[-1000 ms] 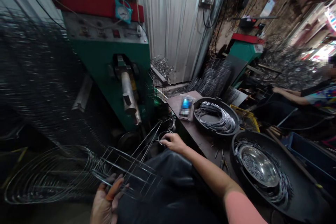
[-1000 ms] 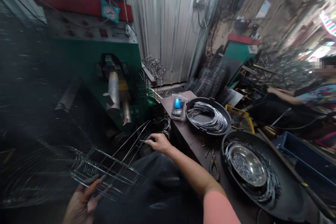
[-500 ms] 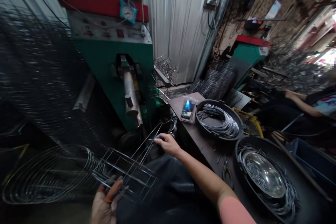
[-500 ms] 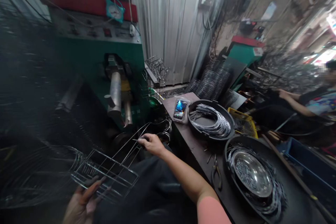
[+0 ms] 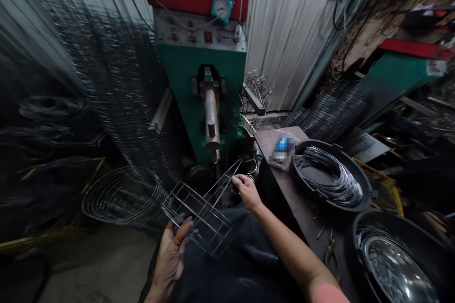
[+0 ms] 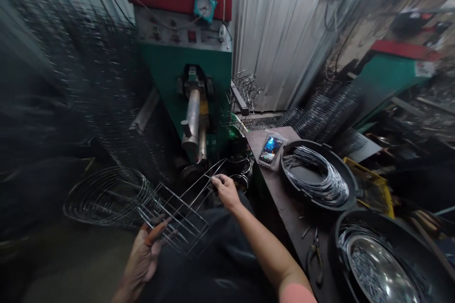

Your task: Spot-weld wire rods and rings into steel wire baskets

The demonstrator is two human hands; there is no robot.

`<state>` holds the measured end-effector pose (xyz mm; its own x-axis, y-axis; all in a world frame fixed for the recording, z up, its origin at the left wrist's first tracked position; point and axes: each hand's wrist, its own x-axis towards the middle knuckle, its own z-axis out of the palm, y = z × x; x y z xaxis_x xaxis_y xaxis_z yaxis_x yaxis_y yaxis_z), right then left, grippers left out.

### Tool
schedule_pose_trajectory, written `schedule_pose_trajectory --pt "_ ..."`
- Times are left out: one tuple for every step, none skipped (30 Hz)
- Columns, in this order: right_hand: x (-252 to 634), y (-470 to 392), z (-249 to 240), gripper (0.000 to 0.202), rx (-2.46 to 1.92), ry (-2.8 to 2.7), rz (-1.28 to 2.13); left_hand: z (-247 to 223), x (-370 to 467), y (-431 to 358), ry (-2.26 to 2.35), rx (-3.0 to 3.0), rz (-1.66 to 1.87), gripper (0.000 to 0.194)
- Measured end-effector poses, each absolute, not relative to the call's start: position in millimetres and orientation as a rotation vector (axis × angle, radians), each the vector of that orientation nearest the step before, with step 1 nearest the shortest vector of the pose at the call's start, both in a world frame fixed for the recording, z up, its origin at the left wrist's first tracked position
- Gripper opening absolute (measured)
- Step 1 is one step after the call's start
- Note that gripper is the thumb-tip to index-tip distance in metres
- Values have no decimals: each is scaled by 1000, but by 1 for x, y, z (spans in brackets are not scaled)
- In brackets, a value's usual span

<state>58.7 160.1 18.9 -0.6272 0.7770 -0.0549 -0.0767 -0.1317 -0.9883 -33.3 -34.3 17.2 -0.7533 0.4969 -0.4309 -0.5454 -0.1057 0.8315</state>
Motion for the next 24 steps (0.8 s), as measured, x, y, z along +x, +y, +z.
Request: schedule_pose_trajectory --pt "56 159 19 35 -807 -1525 1810 16 -33 -34 1475 -58 1934 47" --pt "54 157 19 35 -820 -1519 1794 14 -33 -34 1478 -65 1940 48" --pt "53 156 19 35 -829 -1519 1774 12 -33 -34 1481 -68 1945 49" --pt "51 155 19 34 -835 -1519 1753 9 -33 -34 1483 -65 1951 49" --pt "49 155 19 34 -839 -1518 1737 6 -33 -34 1484 -56 1960 50" --pt "48 155 19 34 -840 -1516 1730 4 -34 -35 1483 -45 1969 49" --pt "47 155 18 33 -841 -1506 1733 2 -35 -35 1478 -33 1978 48" --pt "46 155 18 33 -840 -1496 1745 0 -36 -36 1470 -26 1986 47" --pt "45 155 18 33 -837 -1487 1761 -2 -37 -36 1464 -26 1990 45" --pt "43 155 18 33 -831 -1480 1775 -3 -39 -37 1458 -31 1987 44" --pt "42 155 18 32 -823 -1474 1784 -4 -40 -37 1453 -36 1983 43" --pt "41 155 18 32 -815 -1468 1789 -4 -41 -37 1448 -38 1980 42" --pt "39 155 17 32 -807 -1463 1789 -5 -42 -37 1444 -36 1979 41" --pt "38 155 17 32 -805 -1456 1789 -5 -42 -37 1441 -32 1978 40" --pt "36 154 16 31 -807 -1449 1787 -5 -43 -37 1440 -30 1980 39" --pt "35 154 15 31 -809 -1444 1782 -5 -44 -37 1441 -34 1982 38" --pt "33 154 15 30 -810 -1439 1778 -4 -44 -36 1443 -40 1981 37" --pt "32 154 15 29 -809 -1434 1774 -3 -45 -35 1445 -48 1980 37" --pt "30 154 15 28 -804 -1432 1774 -2 -45 -35 1446 -56 1979 37" --pt "29 155 16 27 -798 -1429 1777 -2 -46 -34 1446 -63 1980 37" --pt "27 155 16 27 -792 -1425 1784 -1 -46 -33 1443 -68 1982 37" --pt "25 155 17 26 -789 -1418 1793 -1 -47 -32 1434 -69 1985 38" --pt "23 156 17 25 -789 -1410 1802 -1 -47 -31 1425 -72 1990 38" --pt "21 156 17 24 -792 -1400 1807 -1 -48 -31 1415 -78 1995 39"
